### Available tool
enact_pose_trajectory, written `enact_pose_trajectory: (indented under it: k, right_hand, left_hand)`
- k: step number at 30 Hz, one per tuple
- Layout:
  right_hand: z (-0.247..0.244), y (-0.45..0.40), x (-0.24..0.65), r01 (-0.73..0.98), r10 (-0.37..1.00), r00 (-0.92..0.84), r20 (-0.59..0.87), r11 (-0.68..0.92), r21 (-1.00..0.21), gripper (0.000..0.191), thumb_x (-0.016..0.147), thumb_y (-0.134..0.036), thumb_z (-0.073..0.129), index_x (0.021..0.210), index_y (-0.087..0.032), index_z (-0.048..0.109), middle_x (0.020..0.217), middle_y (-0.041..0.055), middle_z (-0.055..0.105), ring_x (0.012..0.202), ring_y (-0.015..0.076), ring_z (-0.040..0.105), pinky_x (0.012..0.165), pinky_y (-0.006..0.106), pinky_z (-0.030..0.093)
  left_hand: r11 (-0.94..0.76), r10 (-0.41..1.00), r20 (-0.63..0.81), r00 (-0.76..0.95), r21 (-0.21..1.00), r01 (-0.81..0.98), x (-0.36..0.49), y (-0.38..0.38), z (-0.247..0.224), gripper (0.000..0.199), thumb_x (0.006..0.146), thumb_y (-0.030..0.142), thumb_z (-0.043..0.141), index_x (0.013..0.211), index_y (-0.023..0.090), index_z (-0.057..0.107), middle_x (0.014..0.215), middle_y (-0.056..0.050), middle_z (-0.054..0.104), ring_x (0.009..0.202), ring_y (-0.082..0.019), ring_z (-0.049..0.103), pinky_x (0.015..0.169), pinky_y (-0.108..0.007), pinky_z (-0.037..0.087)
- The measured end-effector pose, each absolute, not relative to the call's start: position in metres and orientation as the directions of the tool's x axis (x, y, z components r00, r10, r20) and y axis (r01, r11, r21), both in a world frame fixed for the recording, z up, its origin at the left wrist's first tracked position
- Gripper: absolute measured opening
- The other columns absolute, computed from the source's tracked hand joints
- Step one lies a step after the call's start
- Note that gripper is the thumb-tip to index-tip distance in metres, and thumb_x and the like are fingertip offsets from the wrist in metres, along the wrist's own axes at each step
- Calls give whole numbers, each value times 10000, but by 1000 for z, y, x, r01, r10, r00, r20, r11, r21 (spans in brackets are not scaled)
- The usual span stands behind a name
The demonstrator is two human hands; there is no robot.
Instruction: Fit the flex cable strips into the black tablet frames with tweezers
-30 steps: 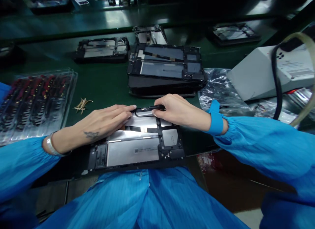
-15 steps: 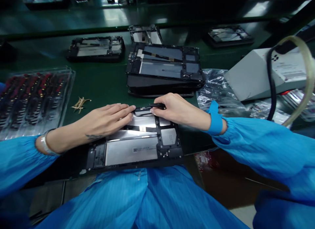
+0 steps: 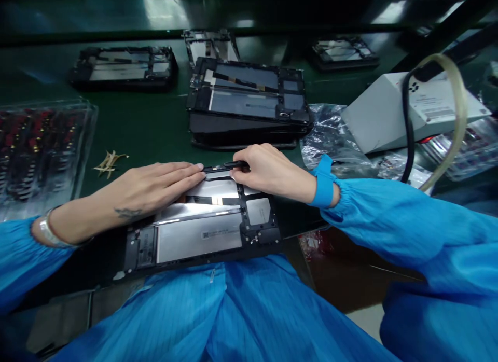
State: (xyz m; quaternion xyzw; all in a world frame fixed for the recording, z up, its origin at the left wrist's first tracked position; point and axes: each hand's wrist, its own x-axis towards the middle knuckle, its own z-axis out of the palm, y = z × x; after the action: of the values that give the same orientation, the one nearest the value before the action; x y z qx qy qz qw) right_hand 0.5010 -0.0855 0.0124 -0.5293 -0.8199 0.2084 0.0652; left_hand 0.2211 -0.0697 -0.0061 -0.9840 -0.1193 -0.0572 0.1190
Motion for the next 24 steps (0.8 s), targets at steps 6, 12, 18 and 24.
enact_pose_trajectory:
  k: [6, 12, 18, 24]
  right_hand:
    - [14, -85, 498, 854, 899, -419, -129, 342, -393, 243, 916, -321, 564, 745, -156, 615, 631, 12, 531, 662, 144, 527, 595, 288, 267]
    - [18, -85, 495, 872, 902, -399, -164, 317, -373, 244, 911, -317, 560, 734, -158, 609, 637, 19, 536, 674, 149, 527, 604, 289, 269]
    - [20, -86, 493, 885, 903, -386, -188, 305, -352, 241, 909, -316, 548, 729, -163, 593, 663, 23, 545, 623, 129, 470, 592, 291, 252]
    - [14, -82, 495, 880, 899, -406, -165, 336, -335, 216, 899, -282, 538, 712, -176, 559, 666, 18, 540, 608, 125, 438, 598, 281, 273]
  left_hand:
    - [-927, 171, 192, 966, -302, 224, 223, -71, -9, 429, 1018, 60, 303, 1338, 8, 583, 1373, -209, 623, 1185, -319, 667, 896, -424, 625]
    - [-918, 160, 183, 970, -334, 215, 225, -72, -9, 445, 1016, 43, 284, 1335, 13, 593, 1369, -217, 622, 1178, -317, 673, 901, -424, 623]
    - [-911, 141, 183, 973, -360, 200, 226, -73, -7, 429, 1018, 49, 302, 1338, 21, 585, 1345, -230, 632, 1154, -318, 678, 898, -425, 613]
    - [-891, 166, 133, 977, -404, 206, 231, -77, -2, 426, 1010, 49, 324, 1359, 51, 569, 1327, -225, 628, 1118, -311, 671, 833, -388, 606]
